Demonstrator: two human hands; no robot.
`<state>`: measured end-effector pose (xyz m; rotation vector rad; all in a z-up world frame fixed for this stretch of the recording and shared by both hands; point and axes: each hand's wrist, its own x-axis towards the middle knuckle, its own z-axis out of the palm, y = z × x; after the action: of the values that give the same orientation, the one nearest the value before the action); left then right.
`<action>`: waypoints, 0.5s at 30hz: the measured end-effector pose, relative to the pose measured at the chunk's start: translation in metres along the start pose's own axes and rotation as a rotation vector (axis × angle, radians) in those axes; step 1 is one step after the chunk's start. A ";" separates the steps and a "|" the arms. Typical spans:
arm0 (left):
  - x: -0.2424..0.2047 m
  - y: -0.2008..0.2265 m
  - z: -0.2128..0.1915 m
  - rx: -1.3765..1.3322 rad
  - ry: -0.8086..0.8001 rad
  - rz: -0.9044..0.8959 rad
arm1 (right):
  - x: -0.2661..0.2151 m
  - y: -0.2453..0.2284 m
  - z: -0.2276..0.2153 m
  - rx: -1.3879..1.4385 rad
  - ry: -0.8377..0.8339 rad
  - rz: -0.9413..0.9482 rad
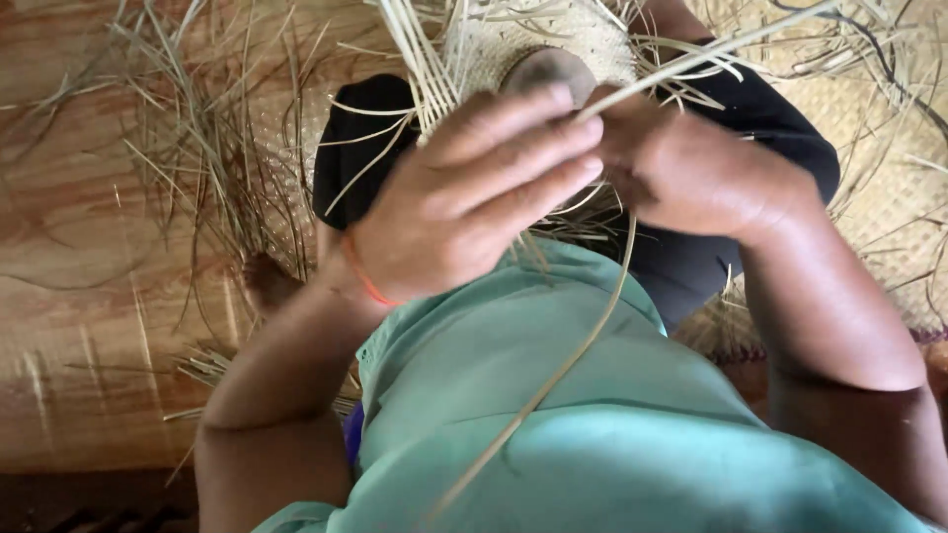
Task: Weaving a hat brim using dried plant fibers over a wooden hat mold while sitting on the floor.
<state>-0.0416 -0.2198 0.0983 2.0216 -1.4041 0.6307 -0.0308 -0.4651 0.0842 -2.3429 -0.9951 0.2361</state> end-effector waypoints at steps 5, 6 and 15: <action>-0.041 0.003 0.038 0.100 -0.242 -0.134 | -0.015 -0.006 0.029 0.019 -0.106 0.028; -0.045 0.003 0.040 0.102 -0.232 -0.167 | -0.019 -0.010 0.031 0.070 -0.066 0.064; -0.060 -0.004 0.003 0.380 -0.182 -0.045 | -0.070 0.005 0.034 0.040 0.168 0.097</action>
<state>-0.0574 -0.1813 0.0553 2.4544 -1.4191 0.7563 -0.0897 -0.5022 0.0498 -2.3338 -0.7907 0.0933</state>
